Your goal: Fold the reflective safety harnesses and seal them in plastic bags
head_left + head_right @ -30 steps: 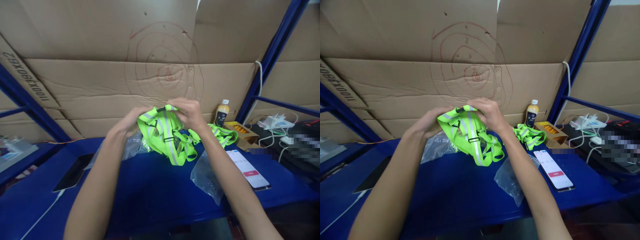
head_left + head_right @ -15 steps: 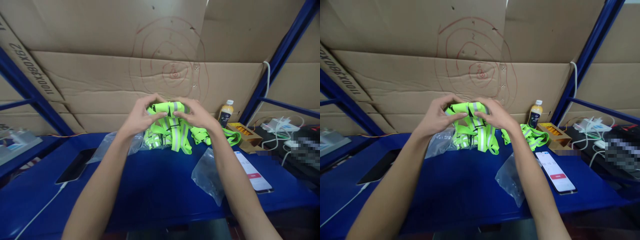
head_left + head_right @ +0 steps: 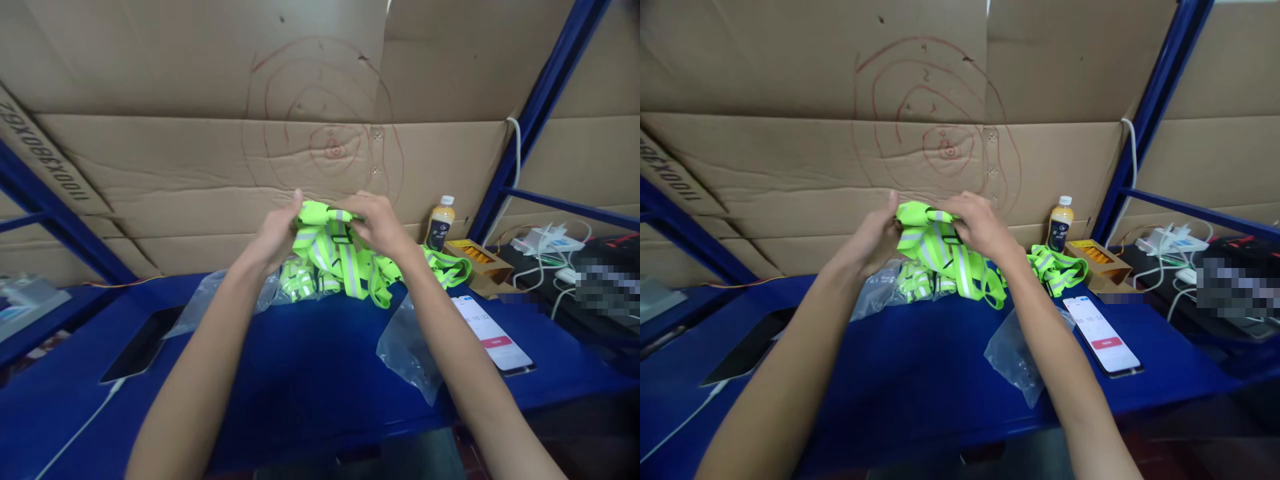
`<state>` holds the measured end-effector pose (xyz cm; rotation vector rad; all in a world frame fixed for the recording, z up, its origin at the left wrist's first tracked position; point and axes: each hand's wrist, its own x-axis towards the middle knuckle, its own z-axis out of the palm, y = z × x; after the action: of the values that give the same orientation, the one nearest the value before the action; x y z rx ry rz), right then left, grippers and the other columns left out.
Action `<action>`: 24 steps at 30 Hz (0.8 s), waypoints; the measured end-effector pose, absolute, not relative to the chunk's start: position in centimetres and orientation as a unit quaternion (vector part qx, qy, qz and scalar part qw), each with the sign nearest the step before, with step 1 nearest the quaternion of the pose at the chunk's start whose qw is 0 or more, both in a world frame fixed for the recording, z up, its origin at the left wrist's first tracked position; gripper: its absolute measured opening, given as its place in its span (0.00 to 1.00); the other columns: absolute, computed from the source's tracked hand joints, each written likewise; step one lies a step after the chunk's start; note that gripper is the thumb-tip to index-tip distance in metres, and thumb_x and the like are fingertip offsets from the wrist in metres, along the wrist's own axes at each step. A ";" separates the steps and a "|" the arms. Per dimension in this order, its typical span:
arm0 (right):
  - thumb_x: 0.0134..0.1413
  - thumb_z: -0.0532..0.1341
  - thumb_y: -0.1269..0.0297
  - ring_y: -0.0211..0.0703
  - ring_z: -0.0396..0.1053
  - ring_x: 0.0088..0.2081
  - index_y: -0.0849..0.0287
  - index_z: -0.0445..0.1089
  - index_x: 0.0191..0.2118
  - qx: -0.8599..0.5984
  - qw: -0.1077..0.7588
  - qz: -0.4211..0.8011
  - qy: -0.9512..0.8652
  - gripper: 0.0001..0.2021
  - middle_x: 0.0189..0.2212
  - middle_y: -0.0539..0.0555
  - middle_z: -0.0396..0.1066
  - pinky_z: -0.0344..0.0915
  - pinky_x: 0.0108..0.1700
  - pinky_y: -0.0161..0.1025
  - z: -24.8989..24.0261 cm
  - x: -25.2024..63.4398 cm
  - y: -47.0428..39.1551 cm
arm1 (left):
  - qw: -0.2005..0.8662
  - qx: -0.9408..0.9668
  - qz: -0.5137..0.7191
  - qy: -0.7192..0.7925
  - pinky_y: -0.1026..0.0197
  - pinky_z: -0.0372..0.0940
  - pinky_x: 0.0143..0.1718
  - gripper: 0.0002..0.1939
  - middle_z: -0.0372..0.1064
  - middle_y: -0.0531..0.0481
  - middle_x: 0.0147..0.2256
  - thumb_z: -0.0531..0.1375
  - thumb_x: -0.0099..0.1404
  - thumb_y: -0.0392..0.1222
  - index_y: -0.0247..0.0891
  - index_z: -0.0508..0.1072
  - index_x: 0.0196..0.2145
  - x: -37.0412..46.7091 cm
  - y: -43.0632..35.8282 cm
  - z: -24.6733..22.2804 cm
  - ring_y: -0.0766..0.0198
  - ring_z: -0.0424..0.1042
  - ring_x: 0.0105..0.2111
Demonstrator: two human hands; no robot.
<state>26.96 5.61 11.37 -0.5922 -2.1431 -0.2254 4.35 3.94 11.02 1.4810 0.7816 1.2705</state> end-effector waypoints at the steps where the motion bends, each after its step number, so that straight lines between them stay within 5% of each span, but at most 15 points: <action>1: 0.57 0.56 0.78 0.52 0.76 0.50 0.57 0.81 0.53 -0.227 0.445 -0.109 -0.859 0.24 0.48 0.57 0.83 0.68 0.55 0.48 11.1 26.6 5.9 | 0.520 0.592 0.526 0.320 0.56 0.76 0.34 0.28 0.80 0.41 0.35 0.71 0.61 0.66 0.35 0.80 0.38 4.3 3.8 11.2 0.51 0.81 0.36; 6: 0.59 0.59 0.74 0.55 0.74 0.60 0.57 0.79 0.58 -0.201 0.452 -0.108 -0.862 0.24 0.60 0.59 0.79 0.66 0.64 0.54 11.2 25.7 5.6 | 0.544 0.560 0.549 0.299 0.55 0.78 0.39 0.21 0.81 0.42 0.36 0.79 0.50 0.44 0.31 0.80 0.38 3.2 3.3 12.0 0.52 0.81 0.35; 12: 0.60 0.70 0.50 0.57 0.72 0.64 0.55 0.71 0.66 -0.248 0.411 -0.018 -0.877 0.31 0.65 0.61 0.73 0.65 0.66 0.54 12.5 27.3 4.0 | 0.369 0.709 0.523 0.296 0.63 0.72 0.28 0.20 0.79 0.47 0.34 0.80 0.51 0.46 0.35 0.83 0.39 1.8 3.6 11.7 0.61 0.76 0.29; 16: 0.64 0.67 0.52 0.51 0.75 0.45 0.60 0.78 0.46 -0.330 0.323 -0.027 -0.886 0.15 0.44 0.58 0.81 0.66 0.50 0.44 12.8 28.2 3.7 | 0.294 0.768 0.502 0.270 0.60 0.73 0.36 0.20 0.81 0.45 0.37 0.80 0.53 0.50 0.37 0.84 0.38 2.4 3.9 11.1 0.56 0.78 0.36; 18: 0.66 0.65 0.54 0.44 0.70 0.34 0.60 0.75 0.34 -0.336 0.301 -0.027 -0.892 0.14 0.31 0.52 0.76 0.61 0.42 0.40 13.0 28.3 3.5 | 0.297 0.757 0.515 0.271 0.57 0.74 0.41 0.22 0.81 0.44 0.39 0.80 0.53 0.52 0.38 0.84 0.42 2.9 4.0 10.8 0.53 0.79 0.40; 24: 0.63 0.62 0.66 0.44 0.68 0.34 0.59 0.75 0.35 -0.303 0.357 -0.066 -0.881 0.06 0.31 0.52 0.76 0.57 0.40 0.40 13.0 27.8 3.3 | 0.409 0.739 0.462 0.271 0.57 0.75 0.38 0.27 0.81 0.42 0.36 0.75 0.59 0.63 0.37 0.83 0.44 3.1 4.3 9.9 0.53 0.80 0.38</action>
<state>27.79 3.28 12.95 -0.7823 -2.2754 -0.1716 3.15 4.34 9.86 1.8611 0.6833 1.1638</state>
